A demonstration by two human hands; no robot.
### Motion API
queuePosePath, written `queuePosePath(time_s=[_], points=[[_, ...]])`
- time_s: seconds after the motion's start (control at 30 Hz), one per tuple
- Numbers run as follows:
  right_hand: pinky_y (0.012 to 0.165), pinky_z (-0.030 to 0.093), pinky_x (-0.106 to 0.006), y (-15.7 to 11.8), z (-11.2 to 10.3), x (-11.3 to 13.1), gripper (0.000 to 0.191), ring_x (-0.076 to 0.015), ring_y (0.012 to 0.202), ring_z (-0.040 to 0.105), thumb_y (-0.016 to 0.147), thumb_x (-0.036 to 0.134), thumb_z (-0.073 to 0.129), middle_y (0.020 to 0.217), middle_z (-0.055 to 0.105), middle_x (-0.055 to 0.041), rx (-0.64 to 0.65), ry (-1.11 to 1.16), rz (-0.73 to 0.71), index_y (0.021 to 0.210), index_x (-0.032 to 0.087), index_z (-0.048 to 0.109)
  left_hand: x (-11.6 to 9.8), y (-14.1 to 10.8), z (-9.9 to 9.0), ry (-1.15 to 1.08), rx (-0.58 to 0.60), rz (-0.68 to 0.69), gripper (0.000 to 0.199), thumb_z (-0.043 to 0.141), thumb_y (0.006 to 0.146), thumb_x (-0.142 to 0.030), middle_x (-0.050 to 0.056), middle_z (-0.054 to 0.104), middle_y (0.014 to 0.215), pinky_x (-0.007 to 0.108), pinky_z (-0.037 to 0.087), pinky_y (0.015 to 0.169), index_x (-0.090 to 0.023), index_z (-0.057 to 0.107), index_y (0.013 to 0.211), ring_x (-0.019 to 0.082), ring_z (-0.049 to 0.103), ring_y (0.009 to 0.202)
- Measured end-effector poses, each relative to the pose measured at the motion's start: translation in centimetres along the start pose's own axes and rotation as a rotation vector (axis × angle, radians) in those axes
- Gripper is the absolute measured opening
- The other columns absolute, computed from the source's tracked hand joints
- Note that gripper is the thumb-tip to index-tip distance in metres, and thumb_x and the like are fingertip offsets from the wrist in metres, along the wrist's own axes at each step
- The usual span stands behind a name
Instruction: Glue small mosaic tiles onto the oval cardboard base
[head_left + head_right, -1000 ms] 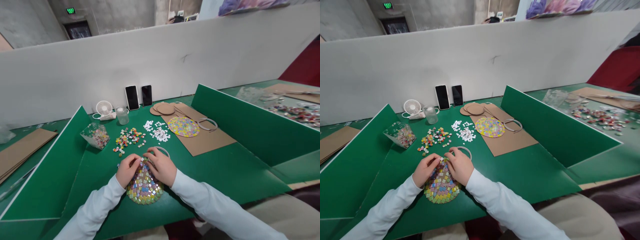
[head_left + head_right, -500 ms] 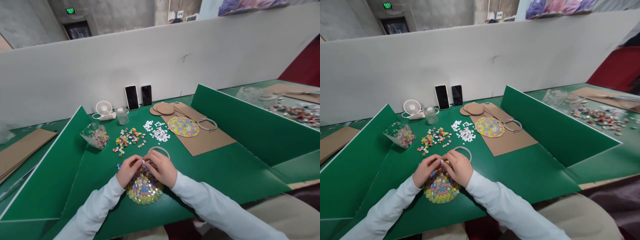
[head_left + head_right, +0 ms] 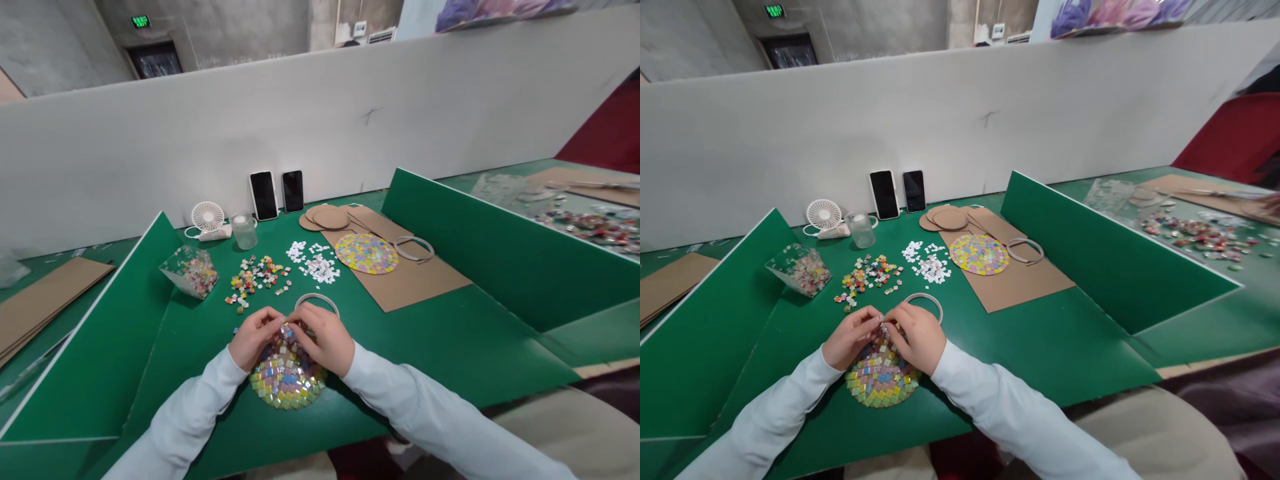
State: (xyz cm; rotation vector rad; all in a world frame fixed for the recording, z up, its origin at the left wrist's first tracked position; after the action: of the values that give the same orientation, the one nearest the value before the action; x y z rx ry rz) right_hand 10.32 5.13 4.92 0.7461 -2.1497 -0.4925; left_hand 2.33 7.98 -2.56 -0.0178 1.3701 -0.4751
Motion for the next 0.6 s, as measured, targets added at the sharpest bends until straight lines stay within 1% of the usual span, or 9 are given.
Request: queuePosePath(time_s=[0.13, 0.23, 0.47, 0.6], points=[[0.056, 0.041, -0.025, 0.0, 0.2, -0.1, 0.014, -0.0138, 0.062, 0.051, 0.077, 0.019, 0.038, 0.066, 0.055, -0.0039, 0.014, -0.012, 0.002, 0.075, 0.017, 0.051, -0.2, 0.1, -0.2, 0.127, 0.011, 0.067, 0.027, 0.064, 0.054, -0.035, -0.006, 0.046, 0.05, 0.018, 0.027, 0.048, -0.013, 0.05, 0.061, 0.005, 0.037, 0.048], [0.055, 0.041, -0.025, 0.0, 0.4, -0.1, 0.014, -0.0141, 0.061, 0.051, 0.077, 0.019, 0.038, 0.066, 0.055, -0.0041, 0.02, -0.034, -0.006, 0.075, 0.016, 0.052, -0.3, 0.1, -0.2, 0.197, 0.018, 0.078, 0.027, 0.063, 0.055, -0.036, -0.006, 0.046, 0.051, 0.019, 0.027, 0.048, -0.013, 0.05, 0.061, 0.006, 0.038, 0.049], [0.053, 0.04, -0.023, 0.0, 0.3, 0.1, 0.014, -0.0133, 0.059, 0.051, 0.075, 0.018, 0.038, 0.064, 0.054, -0.0034, 0.022, -0.058, -0.012, 0.073, 0.016, 0.051, -1.1, -0.2, 0.2, 0.265, 0.007, 0.079, 0.031, 0.064, 0.051, -0.039, -0.005, 0.047, 0.054, 0.02, 0.031, 0.052, -0.014, 0.048, 0.06, 0.008, 0.041, 0.053], [0.052, 0.04, -0.023, 0.0, 0.4, 0.1, 0.013, -0.0132, 0.057, 0.05, 0.074, 0.018, 0.038, 0.063, 0.054, -0.0032, 0.027, -0.073, -0.01, 0.072, 0.016, 0.051, -1.7, -0.4, 0.5, 0.3, 0.006, 0.11, 0.031, 0.064, 0.051, -0.04, -0.004, 0.049, 0.055, 0.021, 0.033, 0.055, -0.015, 0.047, 0.058, 0.009, 0.043, 0.055]])
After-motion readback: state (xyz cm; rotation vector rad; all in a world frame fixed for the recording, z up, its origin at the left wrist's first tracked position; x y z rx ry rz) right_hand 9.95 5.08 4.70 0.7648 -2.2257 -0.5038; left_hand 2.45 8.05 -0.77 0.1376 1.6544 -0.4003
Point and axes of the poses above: each hand's wrist, its own y-axis towards the middle knuckle, its own z-axis out of the palm, x = y × z, the point moved 10 cm from there along y, towards the middle knuckle
